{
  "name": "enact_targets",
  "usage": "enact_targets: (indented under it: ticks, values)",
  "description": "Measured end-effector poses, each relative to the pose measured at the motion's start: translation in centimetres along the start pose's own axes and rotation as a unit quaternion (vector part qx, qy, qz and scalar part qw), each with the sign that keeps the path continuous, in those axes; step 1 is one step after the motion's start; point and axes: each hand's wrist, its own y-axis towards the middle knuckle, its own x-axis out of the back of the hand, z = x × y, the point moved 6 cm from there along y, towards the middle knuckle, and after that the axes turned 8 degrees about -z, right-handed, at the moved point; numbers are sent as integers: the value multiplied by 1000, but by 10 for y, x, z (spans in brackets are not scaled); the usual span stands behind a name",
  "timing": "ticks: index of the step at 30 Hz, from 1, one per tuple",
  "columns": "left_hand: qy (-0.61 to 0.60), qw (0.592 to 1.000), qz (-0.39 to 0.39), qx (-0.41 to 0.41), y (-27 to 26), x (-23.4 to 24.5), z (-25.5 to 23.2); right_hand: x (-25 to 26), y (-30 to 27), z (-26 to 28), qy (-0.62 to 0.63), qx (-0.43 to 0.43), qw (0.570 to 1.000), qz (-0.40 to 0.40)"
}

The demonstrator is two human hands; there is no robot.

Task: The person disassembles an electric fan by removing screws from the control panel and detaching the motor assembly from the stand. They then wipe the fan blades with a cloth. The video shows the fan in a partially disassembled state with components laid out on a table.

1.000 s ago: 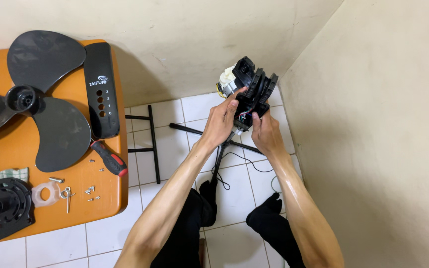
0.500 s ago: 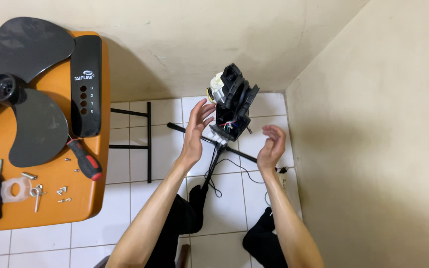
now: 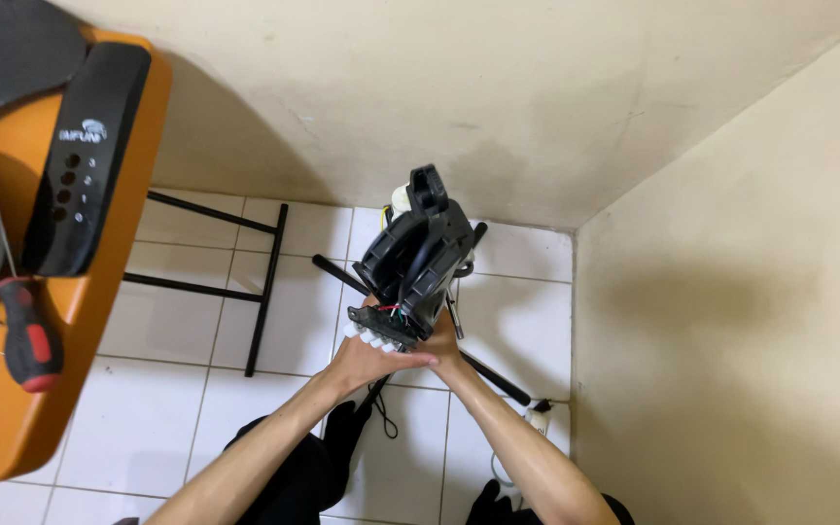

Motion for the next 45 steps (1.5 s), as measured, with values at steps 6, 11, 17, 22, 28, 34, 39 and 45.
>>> enact_targets:
  ticks: [6, 11, 17, 22, 28, 34, 39, 45]
  values:
    - [9, 988, 44, 146, -3, -27, 17, 2, 21, -37, 36, -54, 994, 92]
    - [-65, 993, -84, 53, -13, -24, 15, -4, 44, 27, -108, 181, 947, 241]
    - [-77, 985, -84, 133, -10, -23, 16, -13, 34, 69, -112, 132, 952, 253]
    - [-107, 985, -100, 88, -9, -15, 3, -20, -15, 103, -136, 289, 948, -8]
    - [-108, 984, -99, 105, -15, -28, 23, -21, 12, 74, -247, 157, 955, 40]
    - [-274, 949, -127, 95, -13, -28, 24, -23, 36, 77, -185, 38, 956, 224]
    - [-259, 949, -156, 85, -6, -18, 39, -31, 4, 88, -181, 260, 948, -39]
    - [-251, 950, -168, 82, -10, -20, 58, -47, 6, 61, -198, 273, 929, -152]
